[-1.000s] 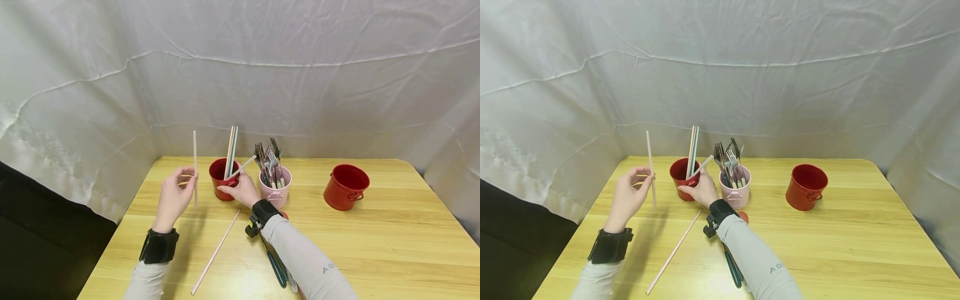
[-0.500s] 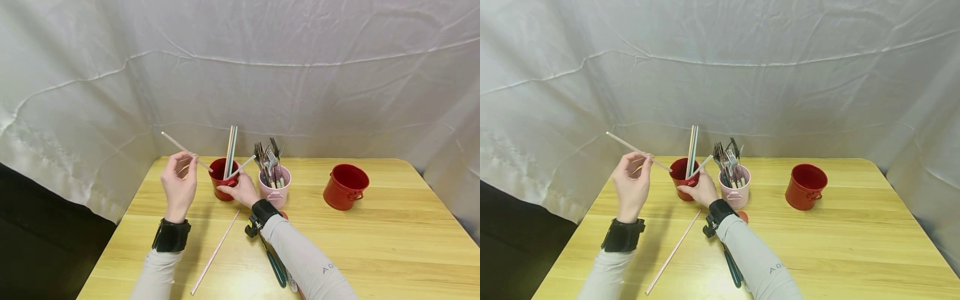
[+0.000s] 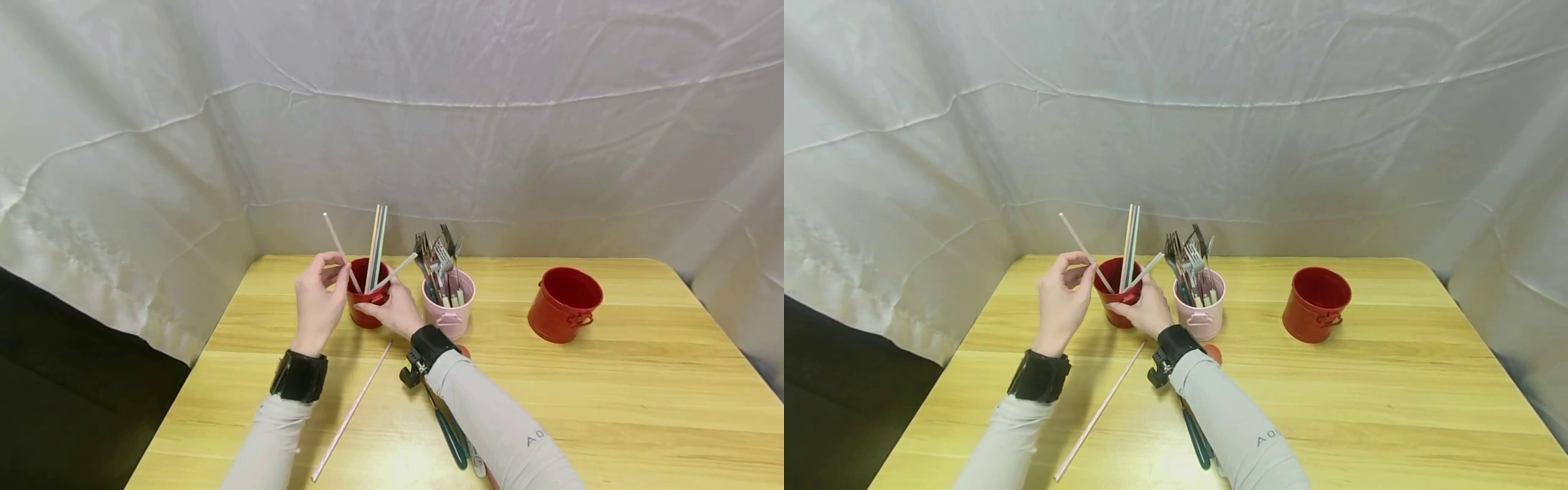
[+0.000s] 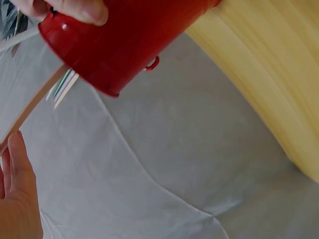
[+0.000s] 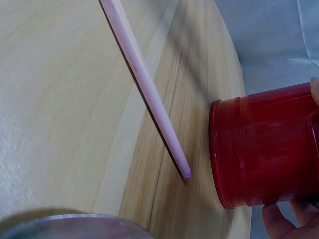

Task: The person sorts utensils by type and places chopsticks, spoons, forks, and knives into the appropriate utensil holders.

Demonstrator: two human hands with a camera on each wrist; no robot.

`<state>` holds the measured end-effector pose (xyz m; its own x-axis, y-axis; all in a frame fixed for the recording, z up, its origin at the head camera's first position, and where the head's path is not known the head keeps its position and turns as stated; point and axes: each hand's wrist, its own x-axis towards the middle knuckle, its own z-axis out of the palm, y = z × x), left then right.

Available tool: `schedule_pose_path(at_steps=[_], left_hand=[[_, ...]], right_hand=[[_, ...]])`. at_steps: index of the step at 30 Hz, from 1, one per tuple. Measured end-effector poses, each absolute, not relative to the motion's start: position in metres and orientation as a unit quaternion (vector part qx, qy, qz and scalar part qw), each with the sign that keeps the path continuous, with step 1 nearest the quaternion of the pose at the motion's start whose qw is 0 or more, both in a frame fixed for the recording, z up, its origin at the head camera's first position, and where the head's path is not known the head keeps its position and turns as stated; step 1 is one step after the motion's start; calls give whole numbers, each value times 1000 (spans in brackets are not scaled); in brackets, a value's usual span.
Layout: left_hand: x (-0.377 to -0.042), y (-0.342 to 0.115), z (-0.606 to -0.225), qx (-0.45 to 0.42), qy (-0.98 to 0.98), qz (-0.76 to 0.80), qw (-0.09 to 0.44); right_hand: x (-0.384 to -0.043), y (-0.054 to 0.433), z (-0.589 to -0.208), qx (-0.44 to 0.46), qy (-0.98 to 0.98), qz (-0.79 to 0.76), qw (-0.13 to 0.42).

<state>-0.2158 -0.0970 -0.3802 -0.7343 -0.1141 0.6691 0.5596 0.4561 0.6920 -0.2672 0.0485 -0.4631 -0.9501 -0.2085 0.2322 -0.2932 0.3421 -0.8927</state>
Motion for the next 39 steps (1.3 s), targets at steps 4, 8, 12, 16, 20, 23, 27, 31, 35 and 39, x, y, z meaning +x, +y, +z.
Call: schedule_pose_path(at_steps=[4,8,12,16,20,23,27,31,35,39], left_hand=[[-219,-95,-385,-140,-804,-482,318],[-222,-94,-389,-137,-822,-467,295],[-224,-94,-391,-131,-844,-444,272],[-224,-95,-392,-126,-868,-405,260],[-223,-97,-393,-121,-880,-384,254],[-221,-100,-395,-119,-882,-381,252],[-217,-104,-398,-117,-886,-377,245],[-211,-110,-401,-118,-895,-364,229],[-203,-114,-404,-120,-910,-338,207],[-196,-117,-406,-122,-930,-301,175]], right_hand=[[-266,48,-462,154,-818,553,33],[-266,48,-462,150,-821,551,30],[-266,48,-462,148,-826,543,34],[-265,48,-461,144,-828,541,33],[-265,48,-461,141,-827,543,34],[-264,48,-461,135,-827,544,33],[-265,48,-462,130,-828,545,31],[-266,48,-463,128,-827,546,31],[-266,48,-464,127,-825,550,33],[-266,48,-464,129,-823,552,35]])
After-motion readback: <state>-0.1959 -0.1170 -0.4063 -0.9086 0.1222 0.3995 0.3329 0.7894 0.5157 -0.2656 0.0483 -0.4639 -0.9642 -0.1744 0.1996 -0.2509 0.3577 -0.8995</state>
